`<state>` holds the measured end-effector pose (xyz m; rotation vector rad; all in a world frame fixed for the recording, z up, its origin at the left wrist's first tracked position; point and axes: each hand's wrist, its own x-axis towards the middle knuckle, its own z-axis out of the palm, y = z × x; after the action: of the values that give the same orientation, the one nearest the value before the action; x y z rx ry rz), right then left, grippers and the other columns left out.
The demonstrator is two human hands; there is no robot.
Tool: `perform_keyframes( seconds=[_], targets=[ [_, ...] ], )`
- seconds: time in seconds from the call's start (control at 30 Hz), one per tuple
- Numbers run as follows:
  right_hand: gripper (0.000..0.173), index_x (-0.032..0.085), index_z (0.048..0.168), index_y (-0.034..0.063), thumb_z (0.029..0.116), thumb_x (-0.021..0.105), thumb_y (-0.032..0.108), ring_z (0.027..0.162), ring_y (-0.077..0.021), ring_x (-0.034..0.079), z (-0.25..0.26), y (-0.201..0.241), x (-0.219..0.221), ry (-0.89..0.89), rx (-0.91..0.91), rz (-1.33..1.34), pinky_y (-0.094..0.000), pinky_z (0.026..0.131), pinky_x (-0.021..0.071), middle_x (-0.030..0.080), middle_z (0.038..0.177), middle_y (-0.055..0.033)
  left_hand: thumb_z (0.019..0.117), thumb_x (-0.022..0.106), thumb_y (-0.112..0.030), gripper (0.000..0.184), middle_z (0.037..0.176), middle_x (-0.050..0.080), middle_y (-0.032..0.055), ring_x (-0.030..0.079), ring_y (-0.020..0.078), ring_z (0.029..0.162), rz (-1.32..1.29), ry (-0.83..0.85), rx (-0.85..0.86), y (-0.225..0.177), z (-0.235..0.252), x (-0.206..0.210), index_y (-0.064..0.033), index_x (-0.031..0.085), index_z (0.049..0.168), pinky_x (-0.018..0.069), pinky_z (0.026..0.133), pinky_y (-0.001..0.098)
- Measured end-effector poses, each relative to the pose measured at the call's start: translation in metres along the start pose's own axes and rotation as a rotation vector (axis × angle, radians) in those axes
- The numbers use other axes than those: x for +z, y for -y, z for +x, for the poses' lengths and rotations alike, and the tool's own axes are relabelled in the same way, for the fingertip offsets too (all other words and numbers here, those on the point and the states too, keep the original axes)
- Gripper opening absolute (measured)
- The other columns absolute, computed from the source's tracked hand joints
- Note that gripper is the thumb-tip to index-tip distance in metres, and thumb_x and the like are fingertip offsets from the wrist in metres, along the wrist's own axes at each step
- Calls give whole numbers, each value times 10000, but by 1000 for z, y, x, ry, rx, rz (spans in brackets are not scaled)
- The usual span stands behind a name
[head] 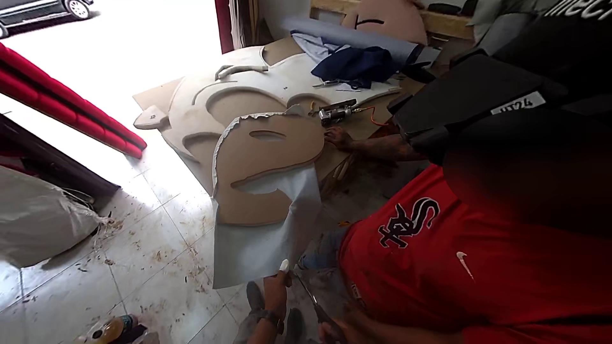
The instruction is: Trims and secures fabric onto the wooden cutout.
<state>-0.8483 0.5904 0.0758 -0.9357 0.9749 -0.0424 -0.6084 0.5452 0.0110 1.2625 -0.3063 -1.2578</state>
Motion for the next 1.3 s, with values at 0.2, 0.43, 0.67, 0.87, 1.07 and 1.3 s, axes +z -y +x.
perform_keyframes(
  seconds=[0.2, 0.43, 0.67, 0.87, 1.07, 1.3],
  targets=[
    [455, 665, 1052, 164, 993, 553, 601, 666, -127, 572, 59, 1, -37, 145, -131, 20, -258, 501, 432, 619, 862, -26, 986, 635, -150, 262, 667, 665, 152, 565, 183, 524, 100, 4, 4, -4, -9, 11, 61, 706, 849, 509, 551, 333],
    [442, 680, 944, 127, 960, 645, 568, 526, -107, 450, 72, 26, -40, 31, -156, -3, -256, 457, 347, 550, 700, -21, 988, 623, -109, 247, 674, 668, 161, 576, 187, 537, 67, -28, -1, 4, -12, 15, 71, 692, 835, 514, 563, 328],
    [443, 706, 869, 93, 920, 725, 534, 518, -130, 494, 58, 24, -48, -48, -111, -63, -283, 467, 401, 578, 655, -46, 1107, 77, -292, 567, 1454, 560, 239, 674, 353, 1132, -309, 269, -201, 18, -12, 14, 2, 413, 1455, 573, 860, 461],
    [458, 703, 847, 97, 895, 744, 551, 515, -133, 501, 60, 36, -59, -55, -62, -107, -285, 460, 403, 588, 656, -47, 1092, 128, -152, 531, 1481, 531, 261, 608, 388, 1282, -345, 271, -106, 25, -5, 22, 93, 457, 1429, 543, 1008, 484],
    [418, 698, 889, 85, 977, 659, 492, 505, -87, 480, 71, 89, -48, -31, -30, -187, -241, 456, 380, 590, 674, -11, 1081, 185, -108, 496, 1400, 611, 241, 605, 348, 1303, -184, 246, 7, 31, -5, 17, 136, 560, 1295, 515, 1081, 479],
    [378, 679, 862, 132, 992, 615, 481, 515, -44, 461, 83, 117, -31, -61, -15, -234, -213, 472, 378, 559, 665, 51, 1051, 263, -78, 432, 1387, 632, 210, 605, 307, 1310, -125, 216, 31, 36, -1, 10, 130, 594, 1235, 521, 1076, 480]
  ],
)
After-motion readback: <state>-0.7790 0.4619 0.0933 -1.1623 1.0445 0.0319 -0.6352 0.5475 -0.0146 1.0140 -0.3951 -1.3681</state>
